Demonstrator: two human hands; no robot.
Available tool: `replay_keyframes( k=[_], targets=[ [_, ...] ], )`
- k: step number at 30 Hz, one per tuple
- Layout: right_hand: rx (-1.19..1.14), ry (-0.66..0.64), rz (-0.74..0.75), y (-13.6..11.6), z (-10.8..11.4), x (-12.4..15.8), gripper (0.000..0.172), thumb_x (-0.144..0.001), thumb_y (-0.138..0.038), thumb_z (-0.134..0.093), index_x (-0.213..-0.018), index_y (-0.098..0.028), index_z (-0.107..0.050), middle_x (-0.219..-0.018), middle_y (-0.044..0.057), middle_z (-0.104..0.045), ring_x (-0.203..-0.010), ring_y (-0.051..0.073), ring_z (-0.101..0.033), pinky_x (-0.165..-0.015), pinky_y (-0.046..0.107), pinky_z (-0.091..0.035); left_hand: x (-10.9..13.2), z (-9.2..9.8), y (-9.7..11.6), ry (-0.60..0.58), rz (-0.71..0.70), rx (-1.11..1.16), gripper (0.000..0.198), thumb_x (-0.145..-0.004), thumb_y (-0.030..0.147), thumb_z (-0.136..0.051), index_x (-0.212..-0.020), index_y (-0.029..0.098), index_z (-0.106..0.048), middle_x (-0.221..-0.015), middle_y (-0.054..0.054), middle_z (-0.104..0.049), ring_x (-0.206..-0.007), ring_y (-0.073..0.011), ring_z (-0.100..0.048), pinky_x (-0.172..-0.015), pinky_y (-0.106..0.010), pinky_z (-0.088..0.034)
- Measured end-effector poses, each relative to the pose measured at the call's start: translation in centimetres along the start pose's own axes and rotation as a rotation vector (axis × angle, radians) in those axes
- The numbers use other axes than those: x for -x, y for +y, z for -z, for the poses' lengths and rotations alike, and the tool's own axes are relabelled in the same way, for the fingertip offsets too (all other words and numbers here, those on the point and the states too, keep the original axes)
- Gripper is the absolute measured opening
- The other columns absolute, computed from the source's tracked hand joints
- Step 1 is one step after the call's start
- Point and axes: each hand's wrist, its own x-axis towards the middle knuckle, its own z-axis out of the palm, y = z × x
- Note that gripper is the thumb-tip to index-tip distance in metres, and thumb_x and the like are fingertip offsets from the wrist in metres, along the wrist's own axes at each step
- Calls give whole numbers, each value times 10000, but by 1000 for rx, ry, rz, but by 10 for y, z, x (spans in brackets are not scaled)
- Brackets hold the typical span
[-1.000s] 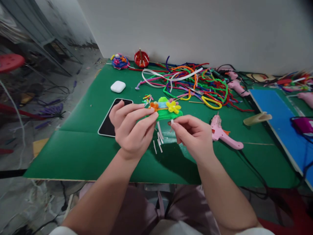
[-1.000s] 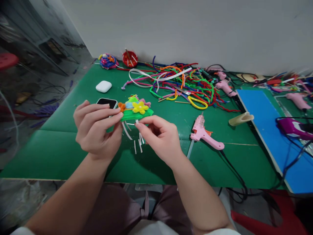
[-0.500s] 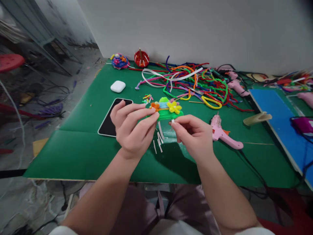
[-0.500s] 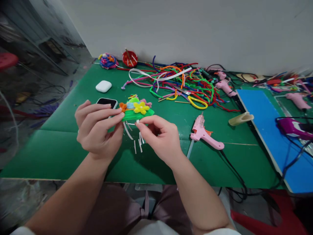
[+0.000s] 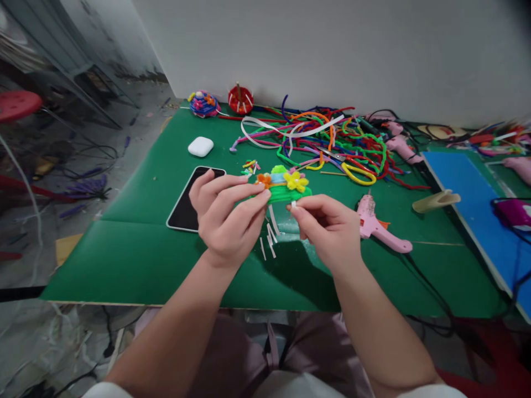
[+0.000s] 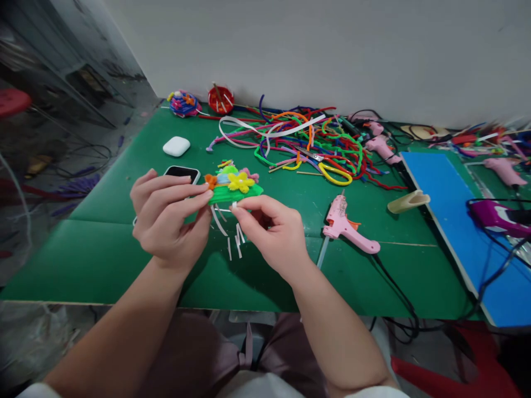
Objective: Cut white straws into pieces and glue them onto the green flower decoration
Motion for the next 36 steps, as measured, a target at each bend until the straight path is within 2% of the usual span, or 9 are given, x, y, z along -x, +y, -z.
replay_keyframes(
  k=[13,36],
  targets=[
    [6,-3,-34,-2,1,0,61,-796,-242,-624,-743,-213,-631,-544,-68,-517,-438,41,-439,-405,180,-328,-1,0,0,-5,-8,4,208,-678,130,-702,-842,243,-643,-821,14,-695,-828,-164,-637,-939,-432,-432],
    [-59,-61,-140,-3,2,-1,115,-792,-283,-625,-722,-191,-623,-504,-64,-509,-382,35,-395,-356,165,-313,0,1,1,-34,16,12,172,-728,167,-666,-856,277,-634,-829,19,-688,-846,-159,-626,-945,-426,-418]
  ],
)
